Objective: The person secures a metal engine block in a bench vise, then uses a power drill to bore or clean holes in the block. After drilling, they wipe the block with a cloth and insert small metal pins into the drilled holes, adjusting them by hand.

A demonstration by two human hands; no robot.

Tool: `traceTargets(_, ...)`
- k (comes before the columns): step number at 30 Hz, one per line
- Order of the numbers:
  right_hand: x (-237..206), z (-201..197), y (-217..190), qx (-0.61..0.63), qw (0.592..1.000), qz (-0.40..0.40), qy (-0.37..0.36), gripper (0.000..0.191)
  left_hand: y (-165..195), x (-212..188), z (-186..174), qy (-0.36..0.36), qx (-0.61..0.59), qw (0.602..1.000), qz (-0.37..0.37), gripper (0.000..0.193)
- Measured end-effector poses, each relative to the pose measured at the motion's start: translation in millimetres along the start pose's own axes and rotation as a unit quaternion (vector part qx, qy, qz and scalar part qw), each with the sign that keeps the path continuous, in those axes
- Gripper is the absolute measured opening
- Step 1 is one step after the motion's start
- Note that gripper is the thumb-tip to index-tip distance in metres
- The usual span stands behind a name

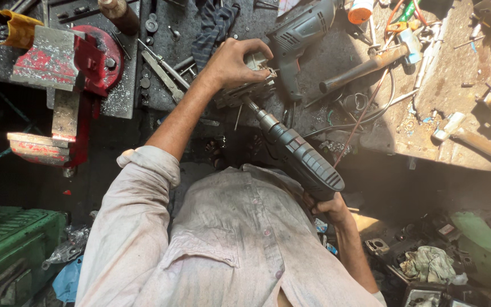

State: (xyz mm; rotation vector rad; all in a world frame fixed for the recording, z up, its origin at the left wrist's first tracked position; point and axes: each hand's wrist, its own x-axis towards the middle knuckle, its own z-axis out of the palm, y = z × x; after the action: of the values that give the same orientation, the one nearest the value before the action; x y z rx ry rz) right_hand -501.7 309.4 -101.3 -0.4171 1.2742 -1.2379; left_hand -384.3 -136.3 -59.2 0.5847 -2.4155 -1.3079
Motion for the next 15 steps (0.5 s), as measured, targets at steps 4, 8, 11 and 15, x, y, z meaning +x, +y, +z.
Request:
traceTargets(4,-1.6,-2.8,2.4,0.005,1.000,0.008,0.012,0.049,4.2,-1.1,-3.1,0.000,-0.011,1.000,-0.012,0.034)
traceTargets(8,-1.9,-2.8,2.8,0.009,1.000,0.004,0.012,0.049,8.0,-2.4,-8.4,-0.001,-0.017,1.000,-0.003,0.036)
traceTargets(11,0.1,-1.3,1.3,0.065,0.998,-0.002,-0.008,0.056,10.3,-1.8,-9.2,-0.005,-0.019,1.000,-0.005,0.036)
traceTargets(15,2.7,1.5,-2.1,0.094,0.995,-0.005,-0.031,0.058,12.0,-1.2,-8.2,-0.004,-0.022,1.000,-0.005,0.034)
